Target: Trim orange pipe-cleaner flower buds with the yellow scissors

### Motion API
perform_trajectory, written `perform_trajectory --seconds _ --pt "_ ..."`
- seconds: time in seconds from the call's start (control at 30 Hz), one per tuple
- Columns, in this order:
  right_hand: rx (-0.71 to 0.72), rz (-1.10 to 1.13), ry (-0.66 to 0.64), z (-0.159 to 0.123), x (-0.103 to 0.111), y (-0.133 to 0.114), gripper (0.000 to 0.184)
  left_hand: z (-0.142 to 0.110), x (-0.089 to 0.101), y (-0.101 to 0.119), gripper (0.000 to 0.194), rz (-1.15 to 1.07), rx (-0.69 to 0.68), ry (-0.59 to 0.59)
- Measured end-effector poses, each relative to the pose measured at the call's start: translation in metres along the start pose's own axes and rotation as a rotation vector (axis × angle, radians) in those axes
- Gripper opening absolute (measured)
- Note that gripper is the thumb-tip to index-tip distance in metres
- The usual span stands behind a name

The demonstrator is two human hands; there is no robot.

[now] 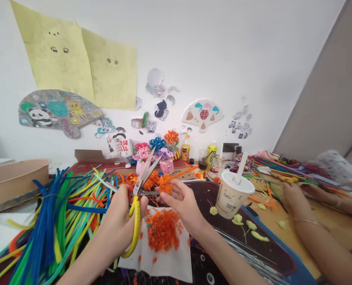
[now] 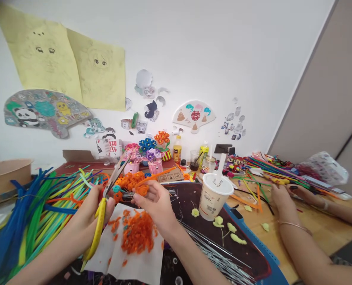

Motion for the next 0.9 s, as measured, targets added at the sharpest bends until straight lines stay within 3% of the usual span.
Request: perform_trajectory --seconds 0.1,0.2,0.27,0.53,0.7,0.9 --pt "0.082 -0.03 0.041 0.0 0.002 -0.01 0.031 -0.006 -0.005 -0.008 0.034 0.135 -0.014 -0.065" --pt "0.128 -0.065 0.015 -0.003 -0.002 -0.014 0.026 -0.015 -0.016 -0.029 0.042 0.251 0.156 -0.154" --pt "0.132 -0.078 0.0 -0.006 -0.004 -0.016 0.024 -0.018 -0.021 -0.031 0.046 0.235 0.194 -0.18" --pt "0.166 -0.079 -0.067 -0.012 -0.011 -0.024 0.025 -0.021 -0.024 -0.015 0.039 0.314 0.151 -0.196" --pt "0.178 -0.09 -0.055 -0.015 -0.01 -0.025 0.032 -0.025 -0.03 -0.012 0.026 0.302 0.115 -0.205" --pt "0.162 -0.1 -0.033 -0.018 -0.011 -0.023 0.03 -0.025 -0.035 -0.009 0.025 0.259 0.101 -0.215"
Point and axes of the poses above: each hand's wrist, its own z-axis towards the middle knuckle, its own x-axis out of the back of the hand, y = z × x, the point moved 9 cm from there along z, towards the middle knuckle, and after that the axes turned 5 degrees about -y, right-handed, at the moved point
